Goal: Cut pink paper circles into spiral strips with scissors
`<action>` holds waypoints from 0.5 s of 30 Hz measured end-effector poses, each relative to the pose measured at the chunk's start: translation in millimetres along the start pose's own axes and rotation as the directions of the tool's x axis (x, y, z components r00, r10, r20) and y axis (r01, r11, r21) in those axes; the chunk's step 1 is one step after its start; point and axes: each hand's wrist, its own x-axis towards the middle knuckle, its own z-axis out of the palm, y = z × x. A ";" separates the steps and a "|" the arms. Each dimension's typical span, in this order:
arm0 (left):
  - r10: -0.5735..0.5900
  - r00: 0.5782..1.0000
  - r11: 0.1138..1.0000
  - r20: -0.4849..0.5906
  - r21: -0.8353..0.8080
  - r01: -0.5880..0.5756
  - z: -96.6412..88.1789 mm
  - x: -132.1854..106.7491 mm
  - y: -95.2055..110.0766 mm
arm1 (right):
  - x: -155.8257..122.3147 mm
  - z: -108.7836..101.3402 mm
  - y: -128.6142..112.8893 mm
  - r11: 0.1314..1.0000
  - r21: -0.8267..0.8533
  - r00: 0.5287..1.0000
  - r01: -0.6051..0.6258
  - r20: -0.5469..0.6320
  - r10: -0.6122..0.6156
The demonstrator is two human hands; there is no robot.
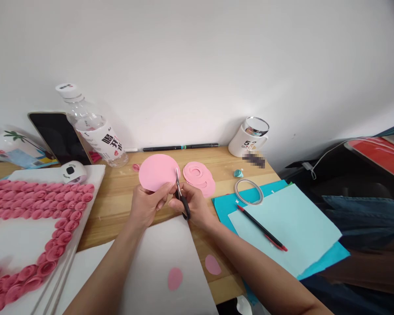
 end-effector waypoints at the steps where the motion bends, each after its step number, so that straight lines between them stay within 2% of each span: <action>1: 0.001 1.000 1.000 -0.004 0.000 -0.001 0.1 -0.1 0.4 | -0.2 0.0 0.1 1.000 0.004 1.000 -0.012 -0.004 0.012; 15: 0.024 1.000 0.999 -0.010 -0.043 -0.024 -2.7 1.6 0.2 | -2.1 -2.0 1.5 0.997 -0.022 0.997 -0.073 -0.023 0.072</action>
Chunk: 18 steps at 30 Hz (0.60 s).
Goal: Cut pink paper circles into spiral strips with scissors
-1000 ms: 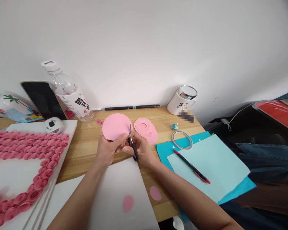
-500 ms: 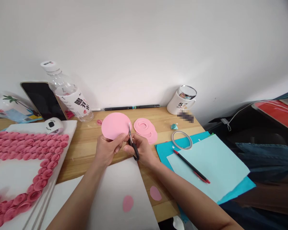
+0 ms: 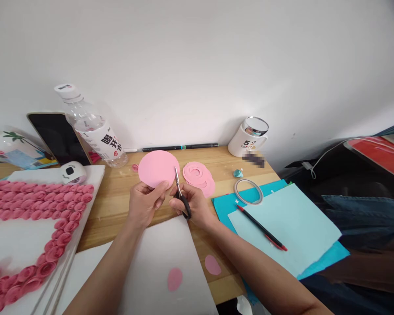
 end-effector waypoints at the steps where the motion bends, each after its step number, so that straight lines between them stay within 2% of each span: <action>1: 0.003 1.000 1.000 0.000 -0.016 -0.003 0.1 0.0 0.3 | -0.2 0.4 -0.1 1.000 0.001 1.000 -0.004 -0.004 0.004; 5: -0.010 1.000 0.998 0.019 -0.060 0.011 0.0 -0.5 -0.9 | -0.7 2.8 3.4 1.000 0.010 1.000 -0.005 -0.007 0.005; 10: -0.032 0.999 0.999 -0.006 -0.004 0.032 0.1 -0.2 -4.8 | -0.1 3.7 9.1 1.000 0.021 0.999 -0.013 0.042 0.012; 18: -0.044 0.999 0.998 0.016 0.049 0.044 2.2 -1.0 -1.2 | 3.6 -0.1 -0.2 0.998 0.000 0.998 0.056 0.014 -0.056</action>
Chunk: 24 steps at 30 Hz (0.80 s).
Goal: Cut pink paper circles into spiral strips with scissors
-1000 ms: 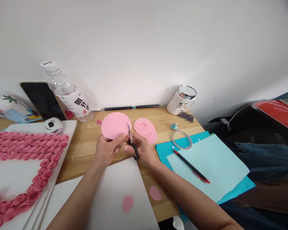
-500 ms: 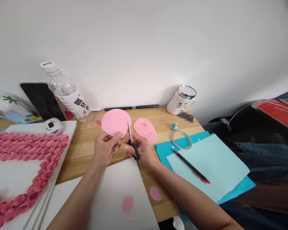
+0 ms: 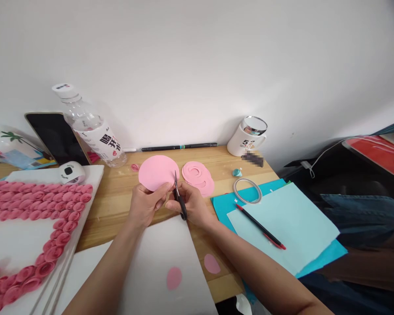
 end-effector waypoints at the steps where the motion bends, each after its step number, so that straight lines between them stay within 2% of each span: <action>1: 0.003 1.000 1.000 0.002 0.006 -0.003 0.0 -0.2 0.3 | 0.1 0.0 -0.5 1.000 -0.003 1.000 0.007 -0.001 -0.007; 12: 0.013 1.000 1.000 0.005 0.027 -0.013 -1.3 -0.3 0.3 | -1.8 2.0 -4.2 1.000 -0.019 1.000 -0.011 -0.016 0.011; 24: 0.011 1.000 1.000 0.010 0.002 -0.011 -1.5 0.2 -0.3 | -1.9 2.7 -1.3 0.999 0.040 1.000 -0.020 -0.003 0.020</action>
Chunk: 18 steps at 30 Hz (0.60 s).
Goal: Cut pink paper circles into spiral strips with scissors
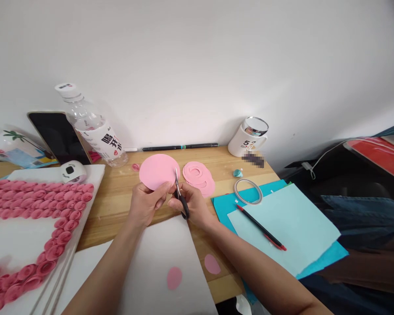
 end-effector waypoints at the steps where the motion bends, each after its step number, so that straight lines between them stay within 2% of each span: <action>1: -0.001 1.000 1.000 -0.001 0.000 0.001 0.1 -0.3 0.1 | 0.0 0.1 0.1 1.000 -0.001 1.000 -0.005 -0.003 0.005; 18: 0.005 1.000 1.000 0.010 0.030 -0.006 -0.8 -0.4 0.8 | -1.0 -0.9 1.9 0.999 -0.023 0.999 -0.043 -0.018 0.042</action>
